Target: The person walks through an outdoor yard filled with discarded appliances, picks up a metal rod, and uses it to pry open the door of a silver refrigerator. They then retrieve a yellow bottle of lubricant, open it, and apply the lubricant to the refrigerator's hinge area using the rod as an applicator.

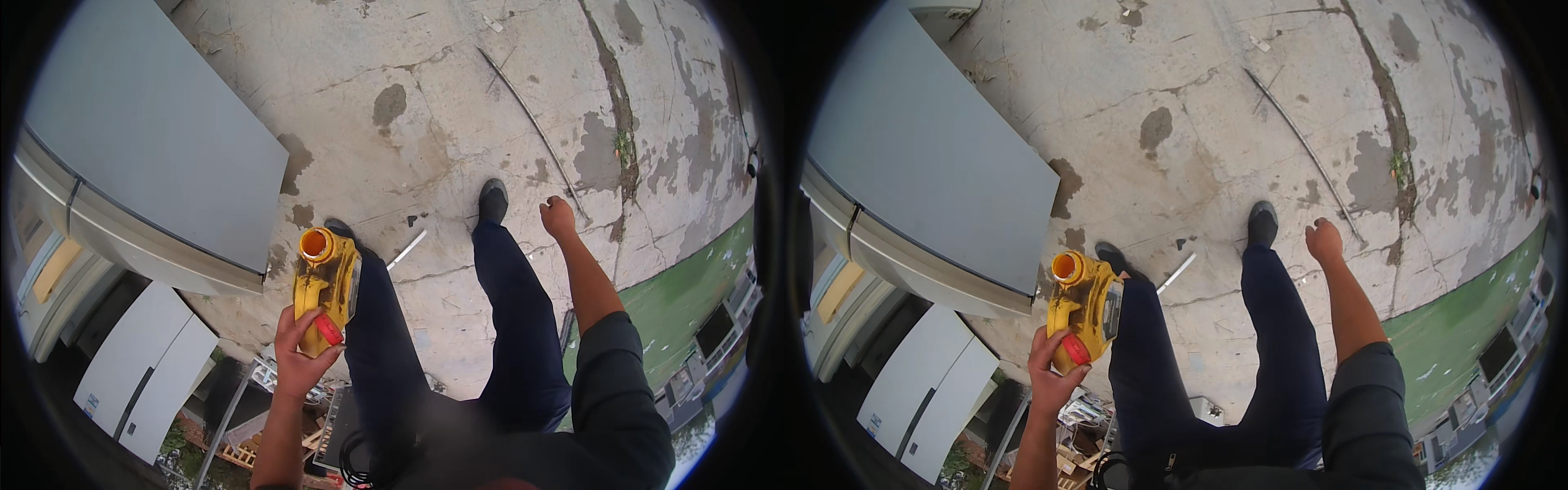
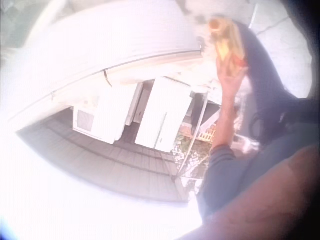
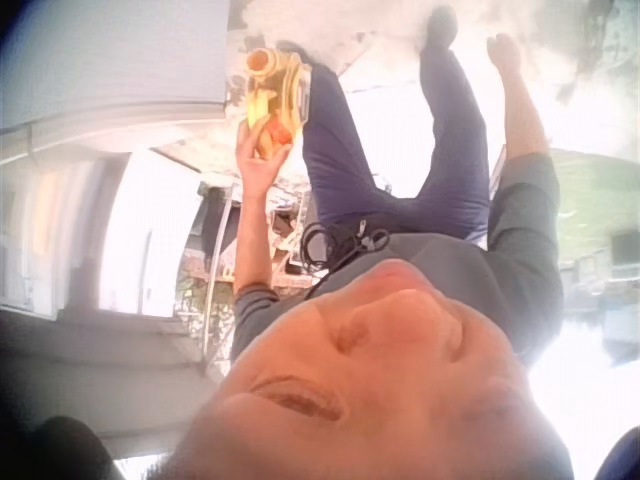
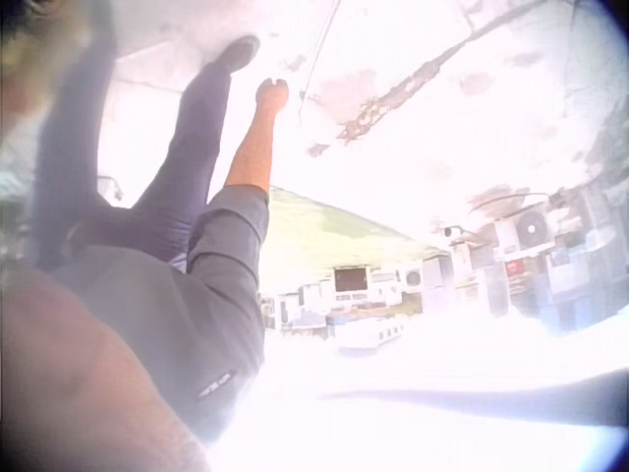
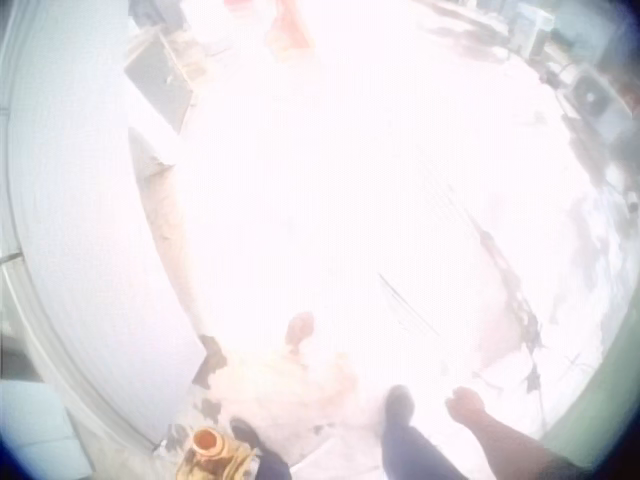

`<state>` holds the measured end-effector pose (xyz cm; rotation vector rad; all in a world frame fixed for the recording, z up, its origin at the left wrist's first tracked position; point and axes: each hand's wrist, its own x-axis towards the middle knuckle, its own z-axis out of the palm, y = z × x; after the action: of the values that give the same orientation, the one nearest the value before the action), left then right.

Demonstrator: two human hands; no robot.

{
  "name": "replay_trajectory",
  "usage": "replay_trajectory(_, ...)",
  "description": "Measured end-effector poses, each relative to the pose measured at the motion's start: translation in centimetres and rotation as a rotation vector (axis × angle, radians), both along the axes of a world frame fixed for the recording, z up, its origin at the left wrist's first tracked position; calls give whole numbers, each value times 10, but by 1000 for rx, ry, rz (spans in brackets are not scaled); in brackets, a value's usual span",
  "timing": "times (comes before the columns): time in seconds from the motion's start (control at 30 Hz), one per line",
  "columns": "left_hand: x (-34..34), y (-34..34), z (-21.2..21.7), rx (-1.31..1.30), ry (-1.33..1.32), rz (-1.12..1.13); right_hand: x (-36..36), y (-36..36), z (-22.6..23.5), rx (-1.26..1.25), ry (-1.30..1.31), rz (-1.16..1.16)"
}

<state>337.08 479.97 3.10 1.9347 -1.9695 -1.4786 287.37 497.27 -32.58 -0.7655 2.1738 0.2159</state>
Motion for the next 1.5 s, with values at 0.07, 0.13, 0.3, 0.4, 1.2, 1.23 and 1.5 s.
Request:
replay_trajectory(0.07,-25,1,-37,3,28,-26,-42,4,-49,70,48,-6)
replay_trajectory(0.13,-48,7,-68,2,37,-62,-71,2,-91,13,121,30)
replay_trajectory(0.3,-80,21,-113,88,39,-65,-113,-17,-182,-21,171,159)
replay_trajectory(0.4,-86,24,-120,124,-5,-105,-119,-31,-224,-19,186,218)
replay_trajectory(1.2,22,22,129,-114,80,300,-11,-79,271,-714,-475,-415)
replay_trajectory(1.23,36,27,137,-150,67,309,-4,-110,299,-853,-489,-382)
replay_trajectory(1.5,168,92,188,-255,97,598,148,-288,588,-1424,-1118,-466)
